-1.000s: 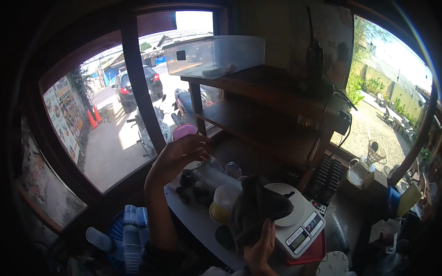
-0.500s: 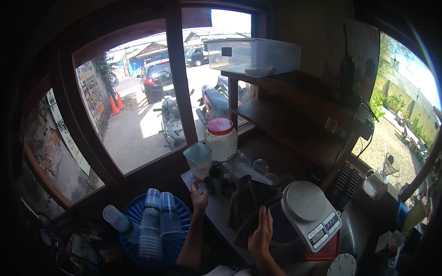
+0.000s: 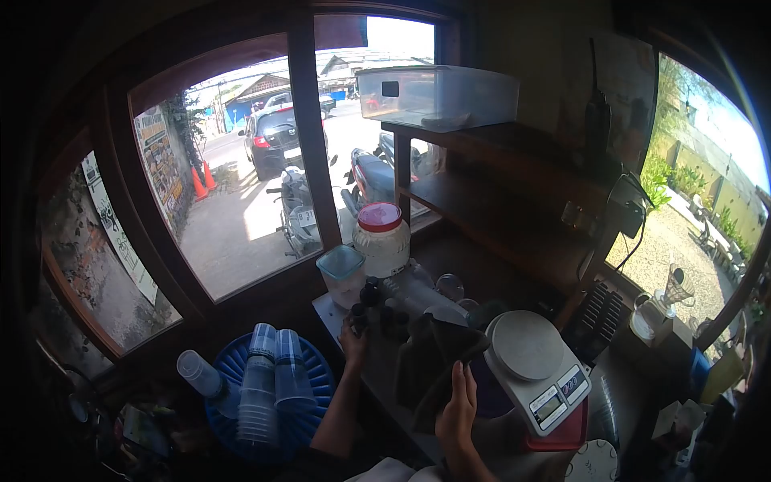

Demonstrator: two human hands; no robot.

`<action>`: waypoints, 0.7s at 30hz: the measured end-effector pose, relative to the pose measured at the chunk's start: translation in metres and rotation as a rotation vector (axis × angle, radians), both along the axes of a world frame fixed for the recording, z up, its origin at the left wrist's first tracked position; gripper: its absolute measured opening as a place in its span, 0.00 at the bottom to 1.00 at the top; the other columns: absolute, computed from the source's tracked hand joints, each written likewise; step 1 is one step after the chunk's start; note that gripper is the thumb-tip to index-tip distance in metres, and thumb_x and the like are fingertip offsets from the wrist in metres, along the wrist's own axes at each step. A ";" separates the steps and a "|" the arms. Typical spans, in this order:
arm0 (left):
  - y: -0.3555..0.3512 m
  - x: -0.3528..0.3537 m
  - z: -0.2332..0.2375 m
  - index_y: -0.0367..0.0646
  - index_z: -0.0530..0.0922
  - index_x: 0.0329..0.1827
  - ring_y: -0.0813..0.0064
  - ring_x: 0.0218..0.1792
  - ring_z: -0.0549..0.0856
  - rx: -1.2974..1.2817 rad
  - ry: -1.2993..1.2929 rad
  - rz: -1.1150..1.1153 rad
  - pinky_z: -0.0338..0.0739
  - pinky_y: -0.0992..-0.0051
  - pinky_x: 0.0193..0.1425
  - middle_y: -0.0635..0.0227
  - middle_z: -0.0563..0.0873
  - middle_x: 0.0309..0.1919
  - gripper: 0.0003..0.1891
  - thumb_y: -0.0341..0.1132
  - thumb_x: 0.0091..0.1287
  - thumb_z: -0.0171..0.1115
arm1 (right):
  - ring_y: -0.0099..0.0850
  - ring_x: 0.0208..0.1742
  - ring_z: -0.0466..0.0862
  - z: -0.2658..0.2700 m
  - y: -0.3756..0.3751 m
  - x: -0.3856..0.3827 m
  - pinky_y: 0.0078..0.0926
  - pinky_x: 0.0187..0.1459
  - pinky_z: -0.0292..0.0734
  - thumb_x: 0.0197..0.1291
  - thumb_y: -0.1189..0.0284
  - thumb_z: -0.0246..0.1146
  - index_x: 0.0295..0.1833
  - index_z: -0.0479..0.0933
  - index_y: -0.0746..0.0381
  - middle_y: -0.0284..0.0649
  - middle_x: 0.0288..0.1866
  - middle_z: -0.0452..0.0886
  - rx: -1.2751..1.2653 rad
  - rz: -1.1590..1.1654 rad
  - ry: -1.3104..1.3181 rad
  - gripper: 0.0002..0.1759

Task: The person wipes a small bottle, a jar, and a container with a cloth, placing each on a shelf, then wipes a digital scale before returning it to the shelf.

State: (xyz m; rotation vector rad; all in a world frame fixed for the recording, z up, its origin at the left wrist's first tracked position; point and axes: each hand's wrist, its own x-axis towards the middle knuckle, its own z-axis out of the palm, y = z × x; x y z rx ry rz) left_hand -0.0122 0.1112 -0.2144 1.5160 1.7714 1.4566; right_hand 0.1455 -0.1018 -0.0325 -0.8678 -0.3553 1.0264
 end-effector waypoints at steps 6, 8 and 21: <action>-0.008 0.001 -0.005 0.39 0.69 0.53 0.57 0.50 0.75 0.026 0.142 0.023 0.65 0.63 0.57 0.54 0.77 0.46 0.23 0.34 0.56 0.65 | 0.28 0.62 0.69 -0.003 -0.002 0.002 0.26 0.61 0.64 0.66 0.64 0.55 0.64 0.64 0.65 0.38 0.61 0.70 -0.021 0.007 -0.097 0.25; -0.022 0.002 0.020 0.39 0.69 0.50 0.63 0.47 0.77 0.098 -0.034 -0.076 0.68 0.67 0.52 0.57 0.78 0.43 0.19 0.34 0.59 0.63 | 0.28 0.63 0.69 -0.010 0.001 0.006 0.26 0.61 0.64 0.66 0.64 0.54 0.64 0.64 0.64 0.39 0.62 0.68 0.015 -0.006 -0.051 0.25; -0.162 0.028 0.187 0.39 0.66 0.58 0.85 0.41 0.75 -0.123 -0.858 -1.004 0.71 0.83 0.43 0.71 0.75 0.42 0.23 0.47 0.69 0.52 | 0.48 0.71 0.56 0.032 0.021 -0.016 0.45 0.66 0.54 0.59 0.69 0.55 0.55 0.75 0.60 0.51 0.65 0.63 0.603 0.000 -1.286 0.19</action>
